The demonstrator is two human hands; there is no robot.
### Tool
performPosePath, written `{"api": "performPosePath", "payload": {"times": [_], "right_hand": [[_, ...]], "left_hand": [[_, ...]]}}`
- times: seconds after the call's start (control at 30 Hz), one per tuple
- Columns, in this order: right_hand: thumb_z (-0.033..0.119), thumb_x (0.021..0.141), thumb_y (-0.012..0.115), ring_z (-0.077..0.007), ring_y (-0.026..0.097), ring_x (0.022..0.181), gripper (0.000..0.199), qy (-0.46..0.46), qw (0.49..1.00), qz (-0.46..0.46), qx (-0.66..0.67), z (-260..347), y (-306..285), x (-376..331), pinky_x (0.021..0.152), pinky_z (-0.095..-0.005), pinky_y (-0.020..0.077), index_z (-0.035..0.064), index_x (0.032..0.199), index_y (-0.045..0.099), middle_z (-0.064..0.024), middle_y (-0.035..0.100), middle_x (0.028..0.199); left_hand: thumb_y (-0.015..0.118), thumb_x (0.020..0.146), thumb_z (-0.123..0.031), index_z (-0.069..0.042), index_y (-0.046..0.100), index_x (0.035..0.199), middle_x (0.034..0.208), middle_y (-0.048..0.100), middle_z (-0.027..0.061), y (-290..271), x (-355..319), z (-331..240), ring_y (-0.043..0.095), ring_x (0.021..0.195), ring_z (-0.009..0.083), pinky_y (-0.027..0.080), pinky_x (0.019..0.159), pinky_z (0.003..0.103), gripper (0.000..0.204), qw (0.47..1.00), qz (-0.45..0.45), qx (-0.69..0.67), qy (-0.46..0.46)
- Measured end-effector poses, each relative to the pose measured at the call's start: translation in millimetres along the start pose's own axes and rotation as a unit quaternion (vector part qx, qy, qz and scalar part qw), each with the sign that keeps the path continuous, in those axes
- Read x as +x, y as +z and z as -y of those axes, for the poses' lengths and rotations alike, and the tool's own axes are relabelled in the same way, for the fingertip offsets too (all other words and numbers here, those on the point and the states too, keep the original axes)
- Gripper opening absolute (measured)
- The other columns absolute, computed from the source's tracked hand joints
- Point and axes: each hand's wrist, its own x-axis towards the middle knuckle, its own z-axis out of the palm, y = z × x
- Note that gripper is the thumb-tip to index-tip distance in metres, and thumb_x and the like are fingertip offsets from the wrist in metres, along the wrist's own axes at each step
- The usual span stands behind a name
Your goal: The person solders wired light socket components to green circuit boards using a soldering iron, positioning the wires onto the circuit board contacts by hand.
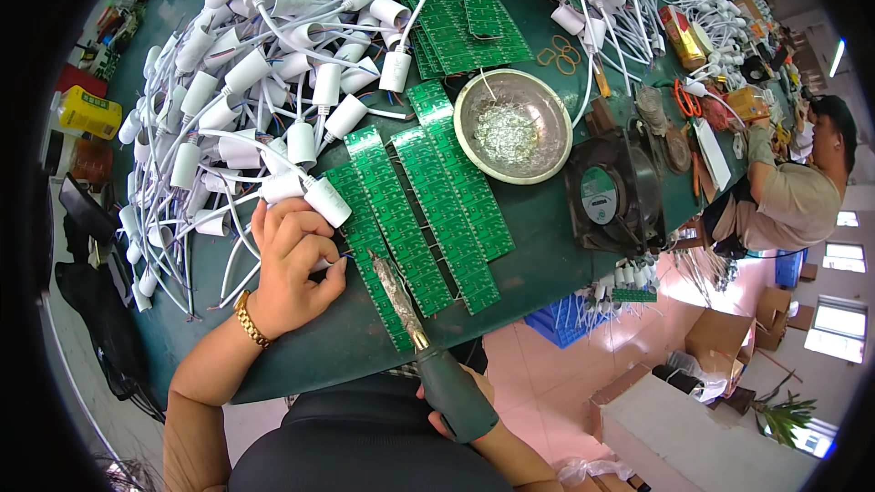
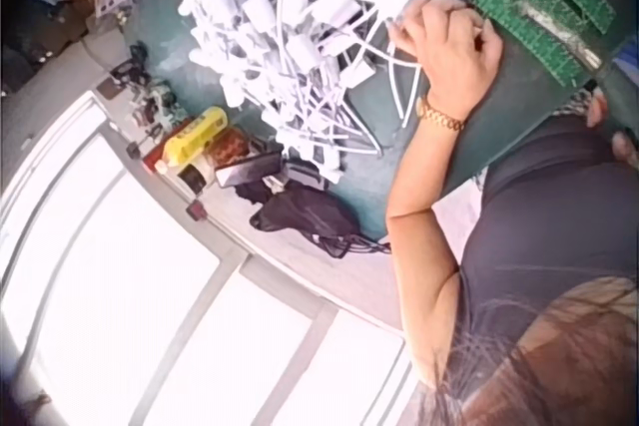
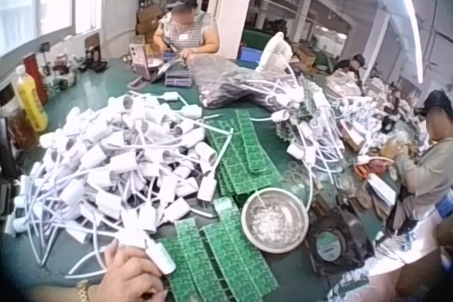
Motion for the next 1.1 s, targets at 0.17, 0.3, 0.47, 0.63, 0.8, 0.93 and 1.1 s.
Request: {"api": "performPosePath", "payload": {"times": [0.17, 0.3, 0.47, 0.63, 0.8, 0.93, 1.1], "right_hand": [[0.045, 0.081, 0.064, -0.0211, 0.065, 0.079, 0.044, -0.020, 0.997, 0.035, -0.058, -11.5, -3.1, -2.4, 0.071, -0.0313, 0.0508, 0.0072, 0.104, 0.062, -0.0032, 0.066, 0.088], [0.045, 0.082, 0.063, -0.0216, 0.064, 0.079, 0.042, -0.031, 0.999, -0.004, -0.019, -5.7, 2.7, -1.3, 0.072, -0.0319, 0.0508, 0.0078, 0.101, 0.063, -0.0030, 0.066, 0.087], [0.044, 0.082, 0.064, -0.0219, 0.064, 0.078, 0.041, -0.020, 1.000, 0.002, -0.008, -3.9, 2.3, 1.2, 0.073, -0.0319, 0.0502, 0.0079, 0.100, 0.063, -0.0040, 0.066, 0.087], [0.044, 0.081, 0.064, -0.0219, 0.064, 0.079, 0.041, -0.008, 0.999, 0.020, 0.025, 2.9, 0.1, 4.6, 0.072, -0.0326, 0.0501, 0.0083, 0.100, 0.062, -0.0035, 0.066, 0.087], [0.042, 0.080, 0.067, -0.0209, 0.064, 0.079, 0.042, 0.000, 0.997, 0.063, -0.040, -12.0, -7.9, -2.0, 0.072, -0.0319, 0.0498, 0.0077, 0.102, 0.062, -0.0033, 0.067, 0.088], [0.045, 0.081, 0.067, -0.0206, 0.064, 0.080, 0.046, -0.015, 0.996, 0.061, -0.059, -15.7, -6.6, -2.0, 0.072, -0.0320, 0.0495, 0.0068, 0.106, 0.061, -0.0027, 0.067, 0.088], [0.070, 0.070, 0.068, -0.0142, 0.057, 0.075, 0.071, 0.063, 0.997, 0.040, -0.018, -7.6, -4.0, 1.2, 0.065, -0.0274, 0.0459, 0.0036, 0.093, 0.058, -0.0069, 0.062, 0.086]], "left_hand": [[0.073, 0.063, -0.008, -0.013, 0.058, 0.079, 0.097, 0.054, 0.0031, 0.4, 1.0, -0.7, 0.050, 0.107, 0.0281, 0.017, 0.104, 0.054, 0.022, 1.000, -0.001, 0.012, 0.017], [0.073, 0.063, -0.009, -0.013, 0.059, 0.079, 0.097, 0.054, 0.0030, 0.1, 1.6, -2.8, 0.050, 0.107, 0.0283, 0.017, 0.104, 0.055, 0.021, 1.000, -0.003, 0.012, 0.006], [0.072, 0.063, -0.008, -0.013, 0.058, 0.079, 0.097, 0.054, 0.0031, 1.4, 0.7, -0.2, 0.049, 0.108, 0.0286, 0.016, 0.104, 0.056, 0.021, 1.000, 0.006, 0.016, 0.010], [0.072, 0.063, -0.007, -0.013, 0.056, 0.077, 0.098, 0.054, 0.0030, 0.3, 1.4, -0.5, 0.049, 0.108, 0.0286, 0.016, 0.104, 0.055, 0.022, 1.000, 0.006, 0.010, 0.005], [0.072, 0.062, -0.007, -0.013, 0.055, 0.075, 0.097, 0.053, 0.0032, 1.4, 1.9, -0.7, 0.049, 0.108, 0.0288, 0.016, 0.104, 0.055, 0.022, 1.000, 0.007, 0.009, 0.005], [0.072, 0.062, -0.007, -0.013, 0.054, 0.075, 0.097, 0.053, 0.0032, 0.4, 1.5, -1.2, 0.049, 0.108, 0.0290, 0.016, 0.104, 0.054, 0.023, 1.000, 0.011, 0.010, 0.004], [0.071, 0.062, -0.007, -0.013, 0.053, 0.074, 0.097, 0.053, 0.0032, 2.0, 1.4, -0.7, 0.049, 0.108, 0.0292, 0.015, 0.105, 0.054, 0.023, 1.000, 0.007, 0.016, 0.003]]}}
